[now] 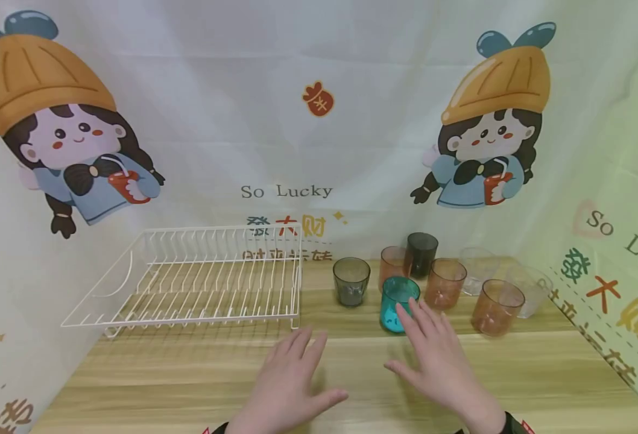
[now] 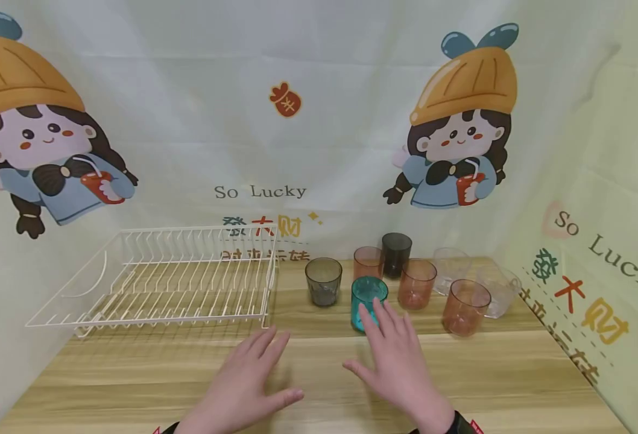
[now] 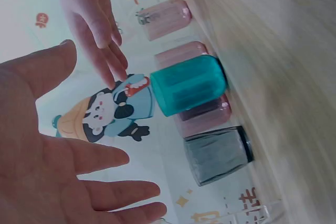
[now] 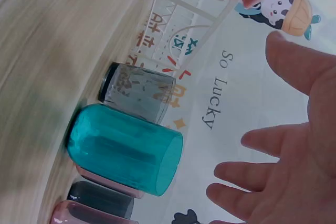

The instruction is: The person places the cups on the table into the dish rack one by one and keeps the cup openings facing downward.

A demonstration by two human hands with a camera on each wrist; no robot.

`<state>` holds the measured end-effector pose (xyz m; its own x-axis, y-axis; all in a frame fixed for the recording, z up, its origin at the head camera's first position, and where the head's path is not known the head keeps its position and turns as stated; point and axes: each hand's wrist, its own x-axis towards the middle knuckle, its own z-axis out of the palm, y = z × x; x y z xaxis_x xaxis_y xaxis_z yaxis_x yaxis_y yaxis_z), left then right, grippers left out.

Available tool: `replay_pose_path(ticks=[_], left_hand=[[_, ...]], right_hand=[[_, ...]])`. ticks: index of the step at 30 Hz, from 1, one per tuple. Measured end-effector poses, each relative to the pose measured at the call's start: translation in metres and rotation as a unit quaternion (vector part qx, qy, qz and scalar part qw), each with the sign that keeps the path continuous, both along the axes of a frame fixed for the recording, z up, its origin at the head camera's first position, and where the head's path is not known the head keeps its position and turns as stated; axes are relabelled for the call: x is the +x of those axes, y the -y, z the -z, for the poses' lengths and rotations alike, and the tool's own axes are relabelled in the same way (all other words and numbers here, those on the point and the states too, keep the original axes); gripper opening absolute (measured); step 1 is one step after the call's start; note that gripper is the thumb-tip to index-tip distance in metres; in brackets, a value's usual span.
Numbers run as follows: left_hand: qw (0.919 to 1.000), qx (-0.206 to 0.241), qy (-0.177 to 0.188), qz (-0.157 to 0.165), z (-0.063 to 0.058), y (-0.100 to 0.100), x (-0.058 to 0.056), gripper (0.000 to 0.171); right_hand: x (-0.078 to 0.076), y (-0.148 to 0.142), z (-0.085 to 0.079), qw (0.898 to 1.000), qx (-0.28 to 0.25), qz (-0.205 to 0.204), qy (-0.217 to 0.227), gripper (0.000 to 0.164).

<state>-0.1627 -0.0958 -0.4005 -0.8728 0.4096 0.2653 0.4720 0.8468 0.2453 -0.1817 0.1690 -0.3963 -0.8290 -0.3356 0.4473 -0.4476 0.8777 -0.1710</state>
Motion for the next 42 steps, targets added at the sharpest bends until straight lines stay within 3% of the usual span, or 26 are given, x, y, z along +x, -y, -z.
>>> replay_pose_path(ticks=[10, 19, 28, 42], left_hand=[[0.9922, 0.047, -0.113, 0.020, -0.013, -0.007, -0.004, 0.099], [0.9844, 0.088, -0.151, 0.014, -0.007, -0.017, -0.019, 0.104], [0.9870, 0.092, -0.132, 0.011, 0.004, -0.025, -0.033, 0.107], [0.9945, 0.057, -0.088, 0.010, 0.012, -0.033, -0.043, 0.110]], right_hand=[[-0.017, -0.003, -0.009, 0.992, -0.031, -0.026, -0.122, 0.081], [-0.036, -0.006, -0.009, 0.988, -0.047, -0.030, -0.147, 0.074], [-0.053, -0.007, 0.001, 0.990, -0.034, -0.010, -0.138, 0.072], [-0.071, -0.006, 0.011, 0.997, -0.009, 0.015, -0.073, 0.069]])
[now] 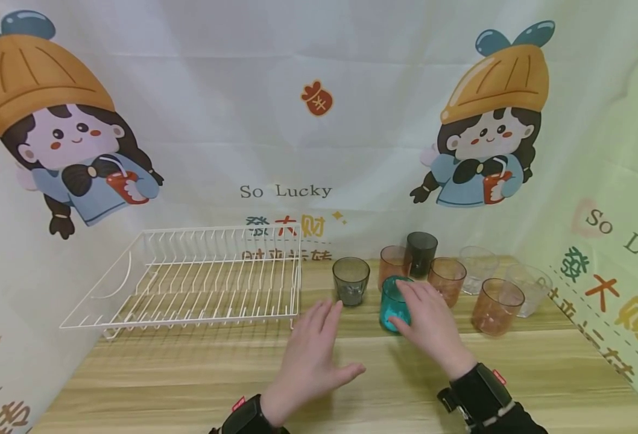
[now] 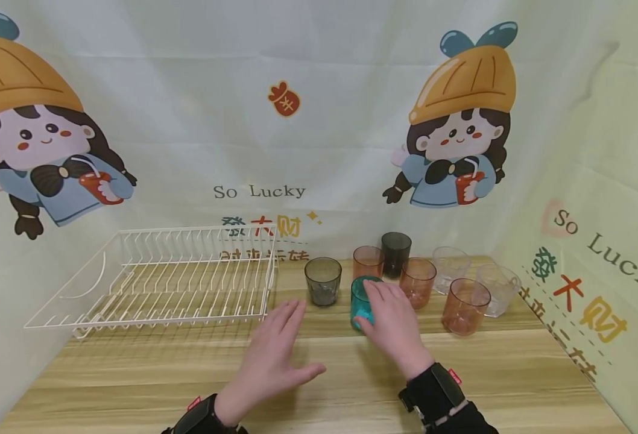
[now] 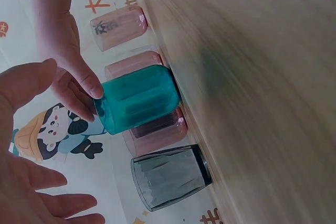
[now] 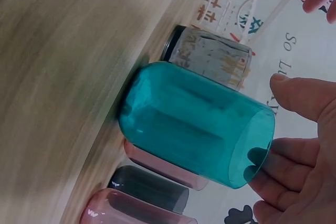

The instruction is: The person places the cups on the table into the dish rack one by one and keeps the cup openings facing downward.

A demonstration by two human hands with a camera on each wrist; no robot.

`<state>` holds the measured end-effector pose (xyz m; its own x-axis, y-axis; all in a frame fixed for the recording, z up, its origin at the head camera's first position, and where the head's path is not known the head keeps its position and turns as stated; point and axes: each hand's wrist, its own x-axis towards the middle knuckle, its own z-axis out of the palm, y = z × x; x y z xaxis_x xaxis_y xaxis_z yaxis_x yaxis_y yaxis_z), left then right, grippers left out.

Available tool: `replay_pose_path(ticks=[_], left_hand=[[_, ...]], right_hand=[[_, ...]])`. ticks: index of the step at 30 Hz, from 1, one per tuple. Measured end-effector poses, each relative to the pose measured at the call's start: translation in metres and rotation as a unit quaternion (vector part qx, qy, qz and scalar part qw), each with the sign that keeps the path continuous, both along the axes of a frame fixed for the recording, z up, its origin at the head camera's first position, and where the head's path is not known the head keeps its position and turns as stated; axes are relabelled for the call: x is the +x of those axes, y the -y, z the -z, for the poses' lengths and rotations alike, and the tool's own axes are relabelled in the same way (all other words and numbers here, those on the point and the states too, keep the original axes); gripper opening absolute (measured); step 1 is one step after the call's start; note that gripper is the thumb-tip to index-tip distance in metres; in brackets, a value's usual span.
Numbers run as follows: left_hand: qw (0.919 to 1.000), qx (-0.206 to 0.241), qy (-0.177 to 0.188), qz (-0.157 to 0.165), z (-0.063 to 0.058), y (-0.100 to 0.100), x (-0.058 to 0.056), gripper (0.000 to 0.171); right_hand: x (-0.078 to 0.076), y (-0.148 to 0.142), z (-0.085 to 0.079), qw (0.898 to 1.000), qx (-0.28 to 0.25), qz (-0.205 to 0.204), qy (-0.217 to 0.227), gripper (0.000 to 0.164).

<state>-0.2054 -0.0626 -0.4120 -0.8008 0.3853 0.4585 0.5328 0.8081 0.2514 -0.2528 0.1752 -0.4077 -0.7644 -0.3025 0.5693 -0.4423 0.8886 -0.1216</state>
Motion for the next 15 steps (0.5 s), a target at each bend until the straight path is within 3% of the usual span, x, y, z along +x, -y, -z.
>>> replay_pose_path(ticks=[15], left_hand=[[0.9965, -0.046, 0.070, 0.000, -0.0024, -0.0053, -0.0045, 0.112]], right_hand=[[-0.0098, 0.0013, 0.0001, 0.999, 0.041, -0.012, 0.027, 0.049]])
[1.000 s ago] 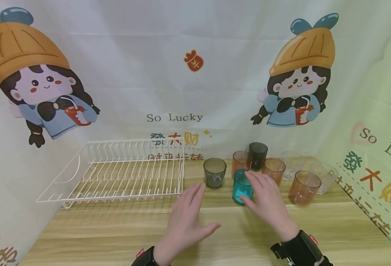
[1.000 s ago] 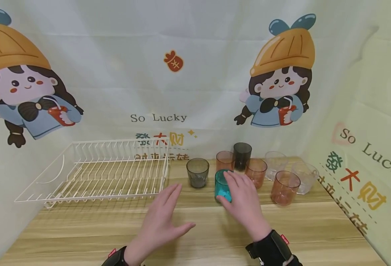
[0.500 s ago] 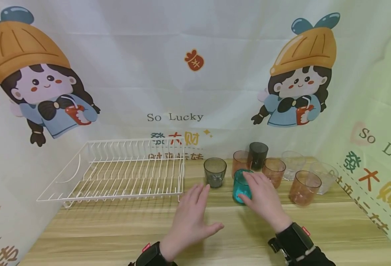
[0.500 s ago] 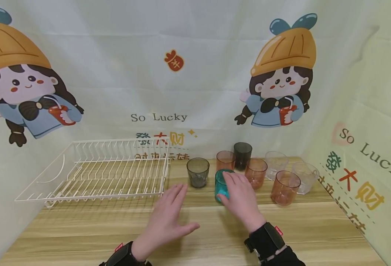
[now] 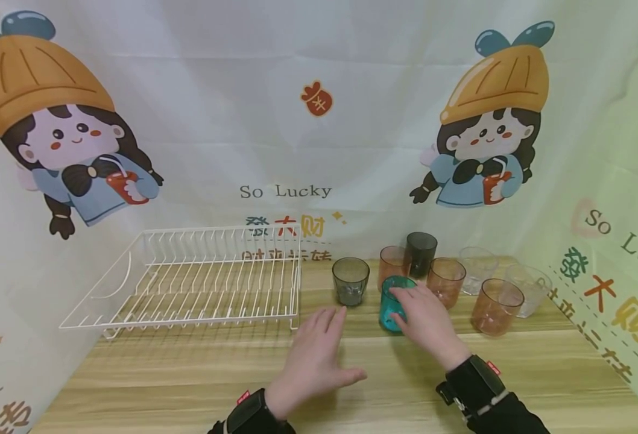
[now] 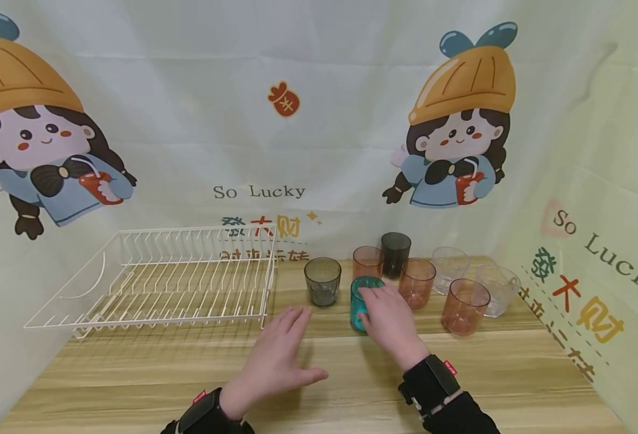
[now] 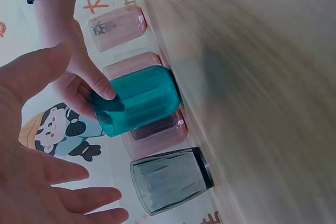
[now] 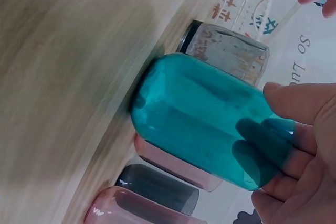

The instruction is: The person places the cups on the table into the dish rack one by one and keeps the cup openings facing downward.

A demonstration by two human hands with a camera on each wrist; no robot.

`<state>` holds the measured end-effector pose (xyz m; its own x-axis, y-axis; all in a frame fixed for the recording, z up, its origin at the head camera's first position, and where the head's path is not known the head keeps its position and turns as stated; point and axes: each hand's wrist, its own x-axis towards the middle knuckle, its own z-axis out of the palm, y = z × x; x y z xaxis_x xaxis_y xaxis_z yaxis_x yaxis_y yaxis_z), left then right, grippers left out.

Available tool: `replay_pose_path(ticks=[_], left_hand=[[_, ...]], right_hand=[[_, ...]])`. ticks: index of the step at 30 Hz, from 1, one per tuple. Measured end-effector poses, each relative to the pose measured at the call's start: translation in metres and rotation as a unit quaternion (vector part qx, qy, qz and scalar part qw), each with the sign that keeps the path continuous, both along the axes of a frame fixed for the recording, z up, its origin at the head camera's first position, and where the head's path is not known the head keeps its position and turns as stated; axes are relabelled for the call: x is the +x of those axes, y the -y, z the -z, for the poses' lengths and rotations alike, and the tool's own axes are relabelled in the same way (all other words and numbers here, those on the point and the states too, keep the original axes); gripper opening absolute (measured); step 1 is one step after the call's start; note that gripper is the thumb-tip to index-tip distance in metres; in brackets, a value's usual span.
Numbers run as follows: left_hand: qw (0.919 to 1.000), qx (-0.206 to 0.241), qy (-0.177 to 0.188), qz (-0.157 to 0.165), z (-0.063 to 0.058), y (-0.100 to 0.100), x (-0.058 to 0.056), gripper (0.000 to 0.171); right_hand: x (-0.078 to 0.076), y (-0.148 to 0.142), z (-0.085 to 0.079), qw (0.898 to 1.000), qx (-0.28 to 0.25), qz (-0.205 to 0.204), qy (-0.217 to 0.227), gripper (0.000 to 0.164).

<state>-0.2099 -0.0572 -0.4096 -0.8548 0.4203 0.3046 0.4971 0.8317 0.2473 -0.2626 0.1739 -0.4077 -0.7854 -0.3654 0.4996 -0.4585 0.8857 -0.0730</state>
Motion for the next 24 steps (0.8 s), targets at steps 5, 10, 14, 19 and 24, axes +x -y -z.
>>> replay_pose_path(ticks=[5, 10, 14, 19, 24], left_hand=[[0.9999, -0.011, 0.010, 0.001, -0.002, -0.002, -0.001, 0.113], [0.9997, -0.012, 0.023, 0.004, -0.006, -0.005, -0.001, 0.115], [0.9992, -0.017, 0.035, 0.009, -0.010, -0.009, 0.000, 0.116], [0.9989, -0.016, 0.042, 0.009, -0.014, -0.012, 0.001, 0.116], [0.9994, -0.003, 0.033, 0.007, -0.021, -0.012, 0.002, 0.116]], right_hand=[[-0.002, -0.002, 0.004, 1.000, 0.001, -0.007, -0.030, 0.032], [-0.001, -0.007, 0.005, 0.999, -0.011, -0.015, -0.043, 0.025], [0.003, -0.013, -0.002, 0.999, -0.047, -0.007, -0.022, 0.024], [0.014, -0.017, -0.023, 0.996, -0.087, 0.000, 0.021, 0.027], [0.026, -0.019, -0.046, 0.992, -0.119, 0.009, 0.047, 0.030]])
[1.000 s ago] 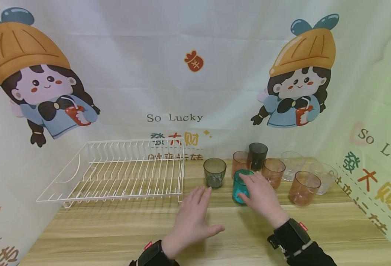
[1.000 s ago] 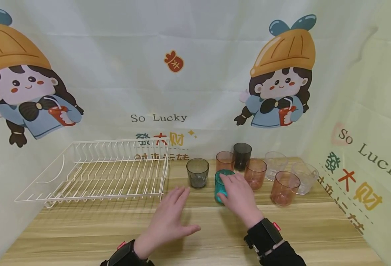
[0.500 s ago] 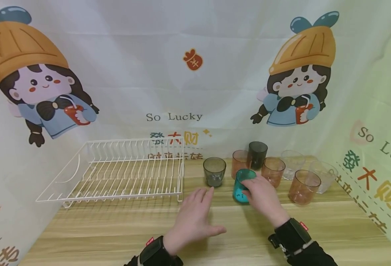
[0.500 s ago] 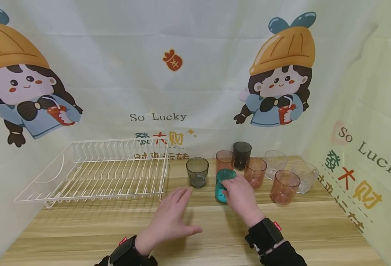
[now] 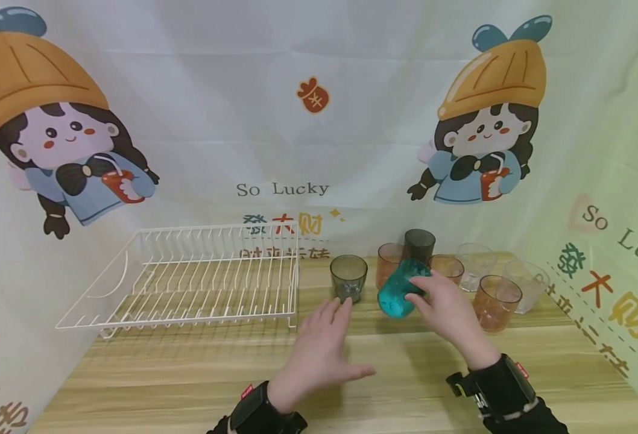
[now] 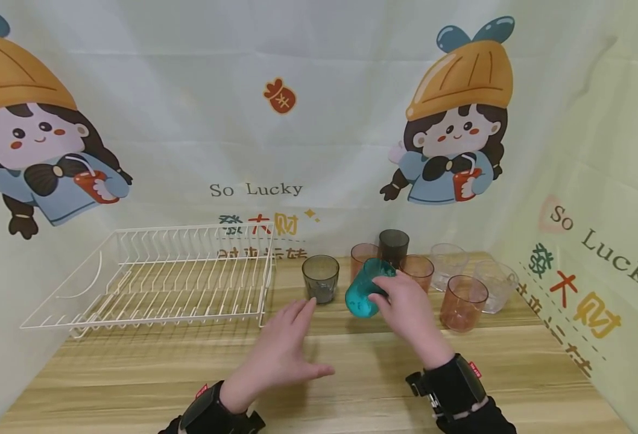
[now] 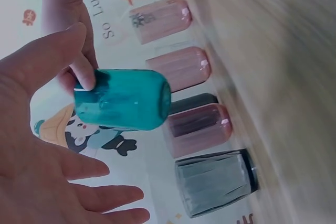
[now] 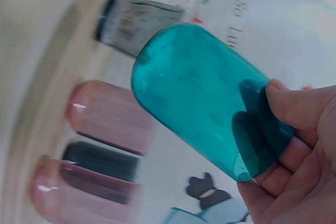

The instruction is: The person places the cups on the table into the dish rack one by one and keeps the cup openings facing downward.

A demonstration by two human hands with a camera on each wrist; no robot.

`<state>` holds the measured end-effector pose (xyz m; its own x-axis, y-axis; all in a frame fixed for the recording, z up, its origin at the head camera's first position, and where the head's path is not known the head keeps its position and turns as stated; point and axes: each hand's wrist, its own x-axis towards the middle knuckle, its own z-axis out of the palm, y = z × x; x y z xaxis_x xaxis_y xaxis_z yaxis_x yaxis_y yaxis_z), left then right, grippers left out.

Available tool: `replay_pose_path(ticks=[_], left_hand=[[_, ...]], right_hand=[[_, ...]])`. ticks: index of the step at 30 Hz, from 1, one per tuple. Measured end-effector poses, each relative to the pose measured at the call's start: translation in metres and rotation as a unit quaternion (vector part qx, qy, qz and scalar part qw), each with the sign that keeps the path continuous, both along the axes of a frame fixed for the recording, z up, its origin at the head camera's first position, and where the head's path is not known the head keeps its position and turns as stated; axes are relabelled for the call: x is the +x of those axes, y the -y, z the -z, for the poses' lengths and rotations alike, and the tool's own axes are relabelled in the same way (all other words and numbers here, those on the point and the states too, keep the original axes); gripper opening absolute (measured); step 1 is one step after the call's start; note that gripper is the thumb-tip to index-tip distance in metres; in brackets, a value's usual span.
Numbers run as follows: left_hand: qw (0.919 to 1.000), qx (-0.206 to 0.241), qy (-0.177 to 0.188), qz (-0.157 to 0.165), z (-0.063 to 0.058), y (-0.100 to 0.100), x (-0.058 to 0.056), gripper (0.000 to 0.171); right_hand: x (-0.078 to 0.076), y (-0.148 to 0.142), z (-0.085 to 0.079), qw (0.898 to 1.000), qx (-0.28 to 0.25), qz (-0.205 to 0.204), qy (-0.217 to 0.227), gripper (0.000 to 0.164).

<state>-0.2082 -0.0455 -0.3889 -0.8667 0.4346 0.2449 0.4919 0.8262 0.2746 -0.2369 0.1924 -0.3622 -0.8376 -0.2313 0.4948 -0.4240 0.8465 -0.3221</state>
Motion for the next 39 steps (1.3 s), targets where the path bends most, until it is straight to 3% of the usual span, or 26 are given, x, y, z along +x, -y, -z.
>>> replay_pose_path(ticks=[6, 14, 18, 24, 30, 34, 39], left_hand=[[0.9999, 0.014, -0.006, -0.001, -0.010, 0.002, 0.001, 0.119], [0.9992, 0.039, -0.010, -0.004, -0.017, 0.005, 0.000, 0.120], [0.9972, 0.074, -0.010, -0.005, -0.021, 0.008, -0.003, 0.119], [0.9893, 0.143, -0.029, -0.002, -0.029, 0.012, -0.007, 0.117], [0.9775, 0.210, -0.008, -0.011, -0.035, 0.016, -0.006, 0.117], [0.9721, 0.234, -0.005, -0.014, -0.039, 0.018, -0.005, 0.116], [0.9667, 0.255, -0.004, -0.021, -0.042, 0.018, -0.005, 0.116]], right_hand=[[0.006, 0.000, -0.016, 0.999, -0.013, -0.010, -0.046, 0.030], [0.011, 0.000, -0.026, 0.994, -0.031, -0.024, -0.103, 0.030], [0.016, 0.002, -0.032, 0.990, -0.042, -0.027, -0.135, 0.029], [0.022, 0.006, -0.038, 0.981, -0.080, -0.040, -0.175, 0.026], [0.028, 0.011, -0.048, 0.966, -0.115, -0.058, -0.224, 0.026], [0.030, 0.014, -0.051, 0.955, -0.148, -0.070, -0.246, 0.027], [0.032, 0.019, -0.050, 0.948, -0.195, -0.057, -0.244, 0.029]])
